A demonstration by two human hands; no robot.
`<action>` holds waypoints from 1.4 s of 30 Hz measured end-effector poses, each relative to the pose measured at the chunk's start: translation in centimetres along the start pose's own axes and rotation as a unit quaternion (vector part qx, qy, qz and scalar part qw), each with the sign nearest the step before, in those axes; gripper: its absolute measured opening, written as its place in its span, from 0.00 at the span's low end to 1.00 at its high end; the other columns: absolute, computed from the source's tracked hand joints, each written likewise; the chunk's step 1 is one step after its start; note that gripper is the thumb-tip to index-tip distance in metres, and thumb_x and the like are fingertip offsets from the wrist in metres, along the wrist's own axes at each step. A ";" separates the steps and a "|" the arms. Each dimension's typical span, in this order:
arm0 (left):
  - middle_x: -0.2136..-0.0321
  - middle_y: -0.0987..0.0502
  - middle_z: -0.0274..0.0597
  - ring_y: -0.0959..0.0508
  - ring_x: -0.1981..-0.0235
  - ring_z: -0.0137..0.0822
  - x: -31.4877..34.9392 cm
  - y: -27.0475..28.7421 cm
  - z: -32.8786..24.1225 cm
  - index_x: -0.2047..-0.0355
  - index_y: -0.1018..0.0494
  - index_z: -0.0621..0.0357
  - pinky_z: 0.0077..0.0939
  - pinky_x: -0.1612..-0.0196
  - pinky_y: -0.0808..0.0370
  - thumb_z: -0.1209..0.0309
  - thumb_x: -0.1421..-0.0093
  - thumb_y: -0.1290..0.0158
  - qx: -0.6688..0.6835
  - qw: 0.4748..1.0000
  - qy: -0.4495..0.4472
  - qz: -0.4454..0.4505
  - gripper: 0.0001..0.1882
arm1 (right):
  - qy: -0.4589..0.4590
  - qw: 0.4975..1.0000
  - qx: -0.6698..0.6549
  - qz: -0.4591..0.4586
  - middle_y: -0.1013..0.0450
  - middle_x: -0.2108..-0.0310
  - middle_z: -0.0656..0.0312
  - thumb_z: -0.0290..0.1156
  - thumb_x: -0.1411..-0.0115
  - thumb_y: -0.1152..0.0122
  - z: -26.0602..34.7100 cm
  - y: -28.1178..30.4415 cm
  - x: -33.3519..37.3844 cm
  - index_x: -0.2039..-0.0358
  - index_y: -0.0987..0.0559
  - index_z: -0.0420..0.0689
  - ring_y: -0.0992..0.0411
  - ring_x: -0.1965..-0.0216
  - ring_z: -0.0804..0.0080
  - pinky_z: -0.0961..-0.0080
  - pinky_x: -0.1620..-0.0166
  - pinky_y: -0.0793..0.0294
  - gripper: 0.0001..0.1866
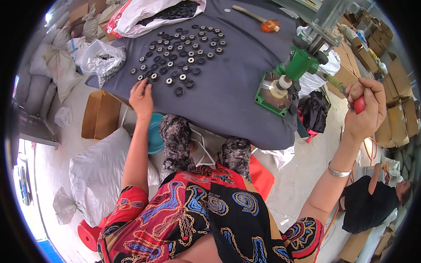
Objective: The person uses a manual press to attach metal washers to black circular discs. They repeatedly pick up a disc, place it under the press, and pull a lever to secure the washer. The finished items are placed on the table.
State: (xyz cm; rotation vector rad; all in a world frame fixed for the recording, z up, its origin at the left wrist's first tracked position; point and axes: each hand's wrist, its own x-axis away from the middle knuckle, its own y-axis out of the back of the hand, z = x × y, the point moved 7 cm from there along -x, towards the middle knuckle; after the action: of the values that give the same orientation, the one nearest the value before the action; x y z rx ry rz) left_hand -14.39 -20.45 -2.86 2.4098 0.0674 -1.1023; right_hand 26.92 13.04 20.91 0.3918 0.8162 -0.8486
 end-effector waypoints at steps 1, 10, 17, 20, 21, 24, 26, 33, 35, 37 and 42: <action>0.60 0.21 0.42 0.24 0.59 0.43 -0.3 -0.2 1.2 0.61 0.20 0.53 0.35 0.55 0.26 0.72 0.47 0.41 -0.019 1.000 -0.001 0.008 0.12 | 0.002 1.000 0.003 -0.002 0.38 0.81 0.61 0.22 0.40 0.58 0.0 0.0 0.0 0.64 0.26 0.32 0.41 0.78 0.74 0.71 0.66 0.36 0.11; 0.62 0.21 0.46 0.25 0.61 0.48 -0.7 -1.3 2.0 0.61 0.19 0.54 0.41 0.55 0.28 0.71 0.47 0.42 -0.092 0.994 -0.052 0.037 0.12 | -0.012 0.996 0.060 -0.064 0.34 0.81 0.59 0.23 0.41 0.56 0.3 0.4 0.5 0.65 0.26 0.32 0.37 0.79 0.73 0.74 0.68 0.33 0.10; 0.63 0.22 0.46 0.26 0.61 0.48 -0.5 -2.3 1.9 0.60 0.20 0.56 0.42 0.57 0.28 0.72 0.46 0.43 -0.129 0.987 -0.093 0.035 0.12 | 0.001 0.998 0.043 -0.039 0.34 0.83 0.60 0.23 0.41 0.57 0.9 -0.9 0.2 0.67 0.26 0.33 0.37 0.81 0.75 0.75 0.71 0.32 0.10; 0.62 0.21 0.45 0.26 0.59 0.47 -0.5 -2.7 2.2 0.59 0.20 0.54 0.42 0.56 0.29 0.71 0.46 0.42 -0.130 0.987 -0.083 0.049 0.13 | 0.006 0.999 0.040 -0.033 0.34 0.84 0.60 0.23 0.41 0.57 1.1 -0.9 0.2 0.67 0.26 0.33 0.37 0.82 0.75 0.75 0.71 0.33 0.10; 0.62 0.21 0.45 0.26 0.59 0.47 -0.5 -2.7 2.1 0.59 0.20 0.54 0.41 0.56 0.29 0.71 0.46 0.42 -0.133 0.987 -0.077 0.054 0.13 | 0.007 0.999 0.039 -0.031 0.34 0.84 0.60 0.23 0.41 0.57 1.1 -0.9 0.2 0.68 0.26 0.33 0.37 0.82 0.75 0.75 0.71 0.33 0.10; 0.62 0.21 0.44 0.26 0.58 0.45 -0.3 -2.8 1.1 0.59 0.20 0.53 0.41 0.56 0.29 0.70 0.46 0.42 -0.188 0.977 -0.081 0.067 0.14 | 0.003 0.998 0.050 -0.040 0.34 0.84 0.59 0.23 0.41 0.58 1.3 -0.6 0.6 0.68 0.27 0.32 0.38 0.82 0.75 0.75 0.71 0.33 0.10; 0.61 0.21 0.43 0.25 0.58 0.45 -0.7 -2.9 1.2 0.59 0.19 0.53 0.41 0.56 0.29 0.70 0.47 0.41 -0.199 0.974 -0.082 0.078 0.13 | 0.013 0.998 0.043 -0.033 0.34 0.84 0.59 0.23 0.41 0.57 1.3 -0.8 0.4 0.68 0.26 0.32 0.37 0.82 0.75 0.75 0.71 0.33 0.10; 0.65 0.20 0.43 0.24 0.62 0.43 -0.5 -2.7 -3.0 0.62 0.19 0.55 0.33 0.58 0.27 0.74 0.51 0.38 0.006 0.995 -0.084 0.058 0.13 | -0.043 0.997 0.052 -0.026 0.34 0.84 0.59 0.24 0.45 0.56 0.6 -0.7 -2.1 0.69 0.25 0.30 0.36 0.83 0.74 0.75 0.74 0.32 0.12; 0.65 0.20 0.43 0.24 0.64 0.42 0.1 -4.1 -10.8 0.62 0.20 0.57 0.32 0.59 0.26 0.76 0.52 0.38 0.114 0.983 -0.086 0.114 0.14 | -0.064 0.995 0.061 -0.054 0.36 0.82 0.59 0.26 0.43 0.57 0.1 0.6 -3.3 0.66 0.26 0.31 0.40 0.82 0.72 0.70 0.70 0.35 0.13; 0.66 0.21 0.45 0.24 0.64 0.43 1.5 -6.9 -16.9 0.61 0.21 0.58 0.32 0.60 0.26 0.76 0.53 0.37 0.194 0.956 -0.108 0.193 0.16 | -0.071 0.993 0.054 -0.081 0.35 0.86 0.59 0.26 0.46 0.56 0.1 0.4 -4.6 0.71 0.26 0.34 0.40 0.87 0.73 0.75 0.79 0.34 0.11; 0.68 0.22 0.47 0.24 0.64 0.45 4.7 -14.5 -25.5 0.58 0.24 0.60 0.35 0.60 0.26 0.77 0.55 0.37 0.312 0.897 -0.123 0.286 0.21 | -0.082 0.991 0.055 -0.088 0.35 0.89 0.59 0.26 0.48 0.55 -0.4 0.1 -5.7 0.74 0.26 0.35 0.39 0.90 0.73 0.77 0.83 0.34 0.10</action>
State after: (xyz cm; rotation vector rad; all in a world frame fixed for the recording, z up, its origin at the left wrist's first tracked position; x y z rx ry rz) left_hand 3.15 3.03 1.98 2.4943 -1.1681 -1.2361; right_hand 24.56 16.20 25.08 0.3447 0.6604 -1.0795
